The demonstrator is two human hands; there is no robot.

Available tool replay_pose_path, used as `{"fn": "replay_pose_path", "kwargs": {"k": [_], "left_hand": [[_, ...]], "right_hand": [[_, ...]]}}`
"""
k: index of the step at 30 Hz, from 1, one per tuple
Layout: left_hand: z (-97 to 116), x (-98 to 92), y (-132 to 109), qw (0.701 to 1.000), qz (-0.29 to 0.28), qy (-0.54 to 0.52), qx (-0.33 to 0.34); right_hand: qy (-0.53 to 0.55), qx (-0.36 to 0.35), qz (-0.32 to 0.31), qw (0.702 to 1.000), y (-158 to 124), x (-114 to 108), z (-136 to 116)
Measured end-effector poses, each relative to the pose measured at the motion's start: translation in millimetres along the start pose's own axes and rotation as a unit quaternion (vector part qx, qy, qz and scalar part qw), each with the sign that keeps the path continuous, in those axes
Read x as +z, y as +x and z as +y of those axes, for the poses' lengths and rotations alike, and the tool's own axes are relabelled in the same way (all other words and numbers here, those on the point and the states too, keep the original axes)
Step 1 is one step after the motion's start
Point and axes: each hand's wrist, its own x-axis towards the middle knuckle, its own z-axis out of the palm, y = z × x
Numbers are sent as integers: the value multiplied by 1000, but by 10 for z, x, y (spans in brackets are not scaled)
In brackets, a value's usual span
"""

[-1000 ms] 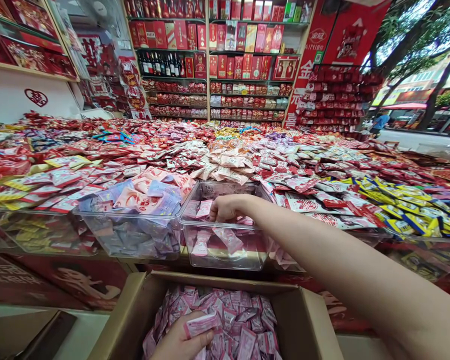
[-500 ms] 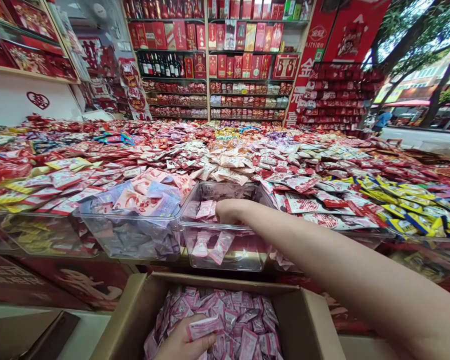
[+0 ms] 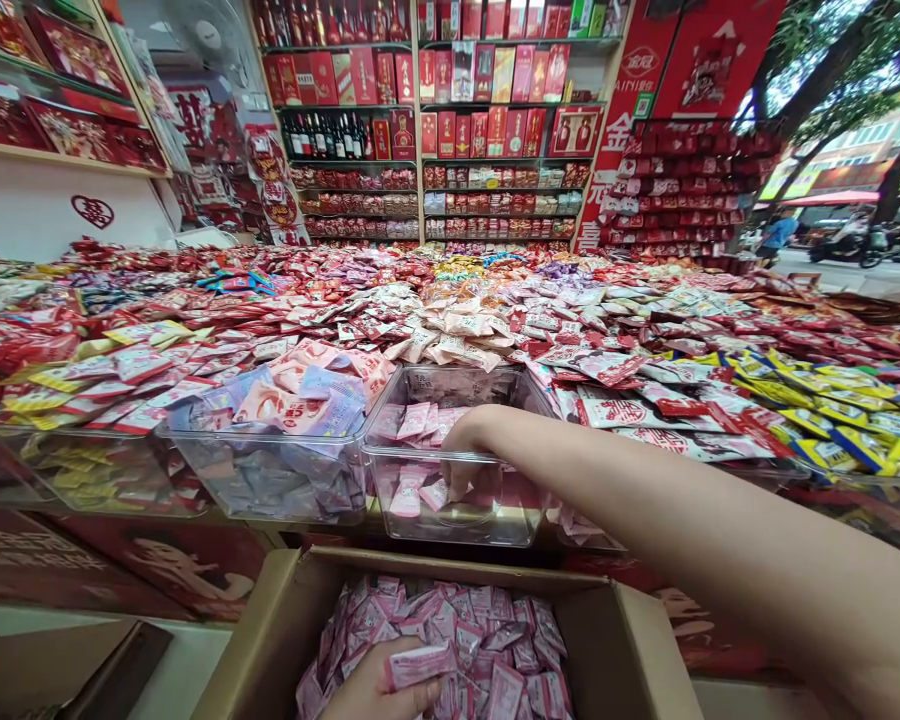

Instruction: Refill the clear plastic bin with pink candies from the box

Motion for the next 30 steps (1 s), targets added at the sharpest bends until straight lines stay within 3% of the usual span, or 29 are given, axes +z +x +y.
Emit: {"fn": "replay_pose_path", "kwargs": {"k": [4,10,14,20,26,30], "left_hand": [[-35,0,-4,1000,-1,5,-26],[58,-17,-15,999,-13,20,-27],[138,-49,-29,998,-39,23,-31],[136,-66,-5,999,-50,17,-7],[62,-40,3,999,-27,11,-29],[21,-29,20,1000,-12,-22,-8]], "right_hand": [[25,1,-94,995,-50,18,-28],[55,10,-97,994,-72,37,-58],[94,-26,-125,987,-89,49,-75],[68,-121,-77,987,-106,58,-124],[-35,-115,-43,992,-65,-4,-103],[-93,-103,45,989,-56,-42,-99]]}}
